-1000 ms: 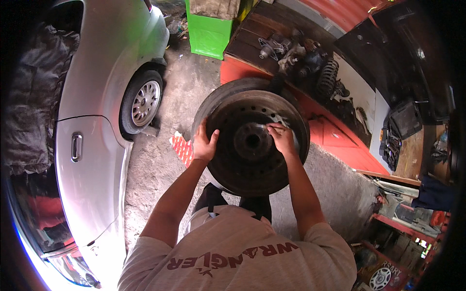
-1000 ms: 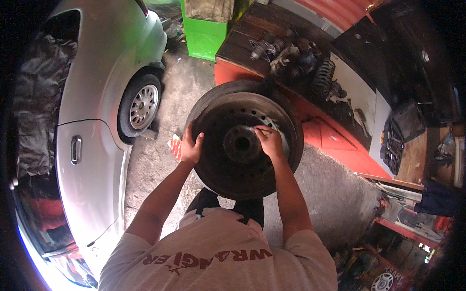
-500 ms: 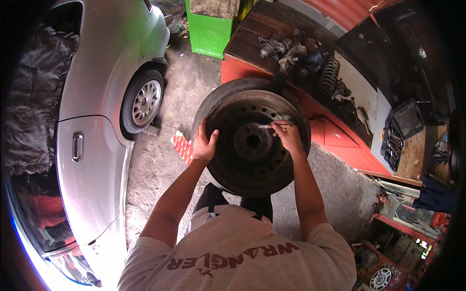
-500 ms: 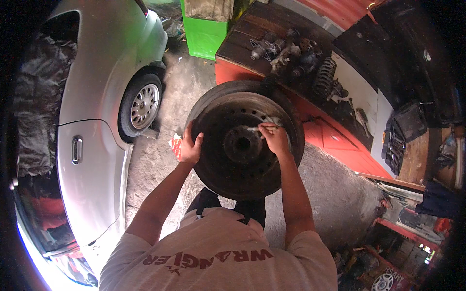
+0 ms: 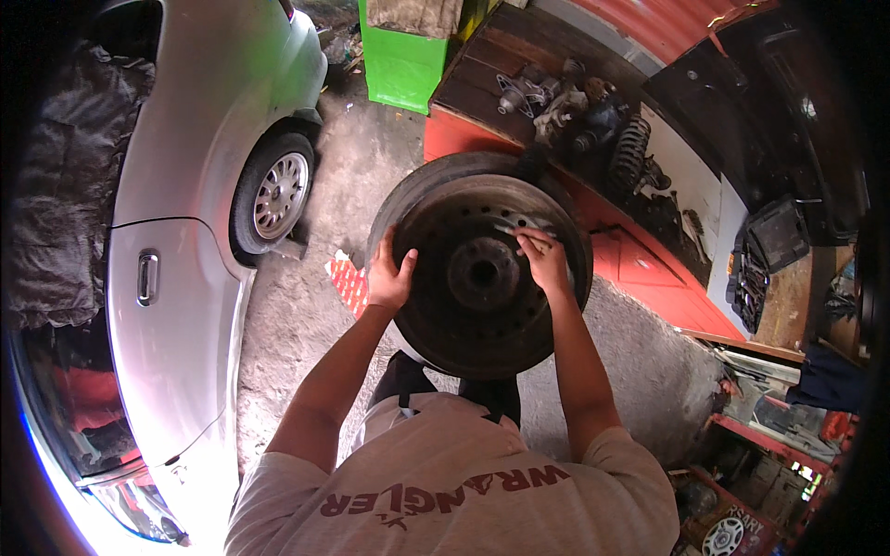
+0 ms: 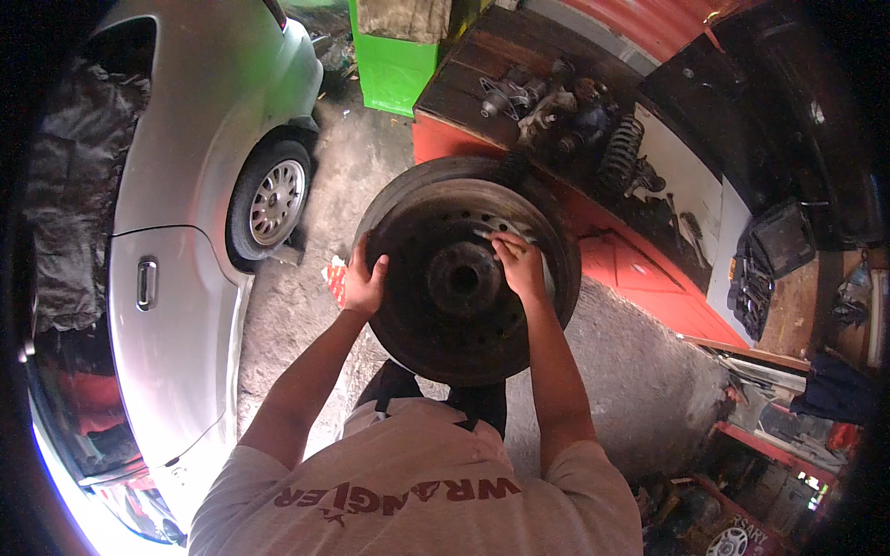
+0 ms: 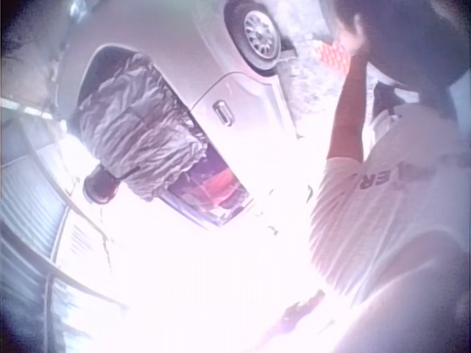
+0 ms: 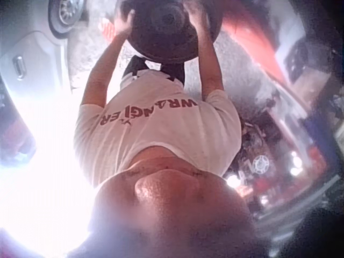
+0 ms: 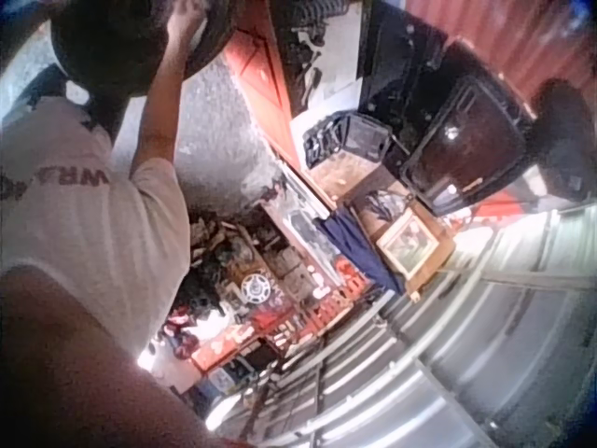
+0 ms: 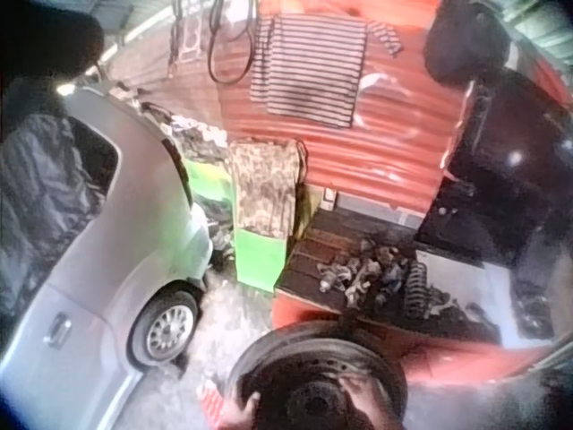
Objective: The person holds a brake drum and uses a small brush to scrub the inner surface and rim. The person rotates the drum by hand to access different areas while continuing to brush the interior.
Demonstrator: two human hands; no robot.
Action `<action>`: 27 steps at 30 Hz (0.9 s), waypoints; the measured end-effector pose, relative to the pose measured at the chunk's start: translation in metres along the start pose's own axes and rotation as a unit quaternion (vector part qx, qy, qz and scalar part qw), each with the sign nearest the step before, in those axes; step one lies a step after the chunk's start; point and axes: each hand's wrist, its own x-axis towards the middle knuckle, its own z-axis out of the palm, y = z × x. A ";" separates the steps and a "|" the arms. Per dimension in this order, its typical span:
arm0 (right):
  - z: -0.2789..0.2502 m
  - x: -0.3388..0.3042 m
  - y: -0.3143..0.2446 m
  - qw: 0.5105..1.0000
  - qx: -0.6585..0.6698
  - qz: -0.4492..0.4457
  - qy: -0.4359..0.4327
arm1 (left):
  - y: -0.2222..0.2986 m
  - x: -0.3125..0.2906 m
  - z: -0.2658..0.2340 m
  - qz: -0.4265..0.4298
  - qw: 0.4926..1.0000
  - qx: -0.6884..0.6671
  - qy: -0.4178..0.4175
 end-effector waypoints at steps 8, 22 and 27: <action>0.014 0.017 0.027 0.986 -0.154 -0.062 -0.025 | -0.001 0.002 0.003 0.029 0.999 -0.015 -0.003; 0.010 0.013 0.008 0.995 -0.034 0.060 -0.068 | -0.001 0.001 0.002 0.028 1.000 -0.003 0.014; -0.011 0.003 0.000 0.997 0.024 0.006 -0.069 | 0.004 0.000 -0.001 0.011 1.000 0.003 0.007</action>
